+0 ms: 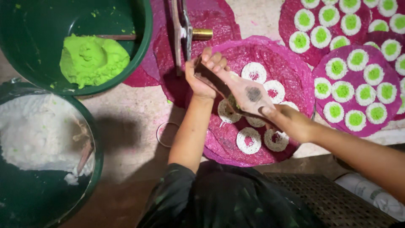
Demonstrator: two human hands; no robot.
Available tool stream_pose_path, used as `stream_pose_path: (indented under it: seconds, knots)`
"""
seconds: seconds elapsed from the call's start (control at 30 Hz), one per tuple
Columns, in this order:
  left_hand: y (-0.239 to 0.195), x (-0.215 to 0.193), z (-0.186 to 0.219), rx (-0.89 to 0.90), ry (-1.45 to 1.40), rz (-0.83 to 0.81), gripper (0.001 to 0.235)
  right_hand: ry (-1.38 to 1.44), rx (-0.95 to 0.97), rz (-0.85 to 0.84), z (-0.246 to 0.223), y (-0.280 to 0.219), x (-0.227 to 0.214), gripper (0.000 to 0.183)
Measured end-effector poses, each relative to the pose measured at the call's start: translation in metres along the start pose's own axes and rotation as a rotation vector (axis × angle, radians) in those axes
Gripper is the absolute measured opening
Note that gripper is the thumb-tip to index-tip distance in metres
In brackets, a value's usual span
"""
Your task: The person prepares and assembles traditional cakes by gathering white and green dough into a mold, pressing it onto a pink circular base, and arranging the finished items.
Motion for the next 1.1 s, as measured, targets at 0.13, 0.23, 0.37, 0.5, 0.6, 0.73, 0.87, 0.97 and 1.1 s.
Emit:
stream_pose_path:
  seconds: [0.13, 0.23, 0.37, 0.5, 0.6, 0.73, 0.87, 0.97, 1.1]
  knots:
    - [-0.004, -0.004, -0.005, 0.004, 0.013, 0.057, 0.029, 0.083, -0.034, -0.065, 0.006, -0.004, 0.006, 0.081]
    - [-0.001, -0.003, -0.011, 0.002, 0.017, 0.084, 0.028, 0.085, -0.037, -0.026, 0.007, -0.003, 0.000, 0.075]
    - [0.014, 0.022, -0.004, -0.016, 0.119, -0.024, 0.030, 0.071, -0.063, 0.008, -0.007, 0.002, 0.002, 0.075]
    - [0.032, 0.051, 0.008, -0.115, 0.183, -0.066, 0.018, 0.293, -0.183, -0.292, -0.024, 0.000, 0.001, 0.082]
    - [0.049, 0.048, 0.007, -0.118, 0.331, 0.052, 0.020, 0.238, -0.300, -0.267, -0.022, -0.004, -0.034, 0.092]
    - [0.072, 0.031, 0.004, -0.038, 0.107, -0.003, 0.020, -0.062, -0.039, 0.062, -0.003, 0.015, -0.066, 0.097]
    - [0.079, -0.003, 0.008, -0.031, 0.060, -0.047, 0.029, -0.151, 0.059, 0.139, -0.014, 0.037, -0.054, 0.088]
    - [0.077, -0.023, 0.017, -0.052, 0.097, -0.041, 0.028, -0.022, -0.062, 0.143, -0.029, 0.046, -0.045, 0.081]
    - [0.066, -0.045, 0.016, -0.029, 0.099, 0.089, 0.031, -0.045, -0.092, 0.085, -0.022, 0.050, -0.041, 0.079]
Point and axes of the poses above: each hand's wrist, its own y-axis towards the middle knuckle, its own x-axis out of the palm, z = x × y, the point moved 8 cm from there along y, towards the middle knuckle, and after that the axes turned 2 degrees about -x, right-handed, at the moved point
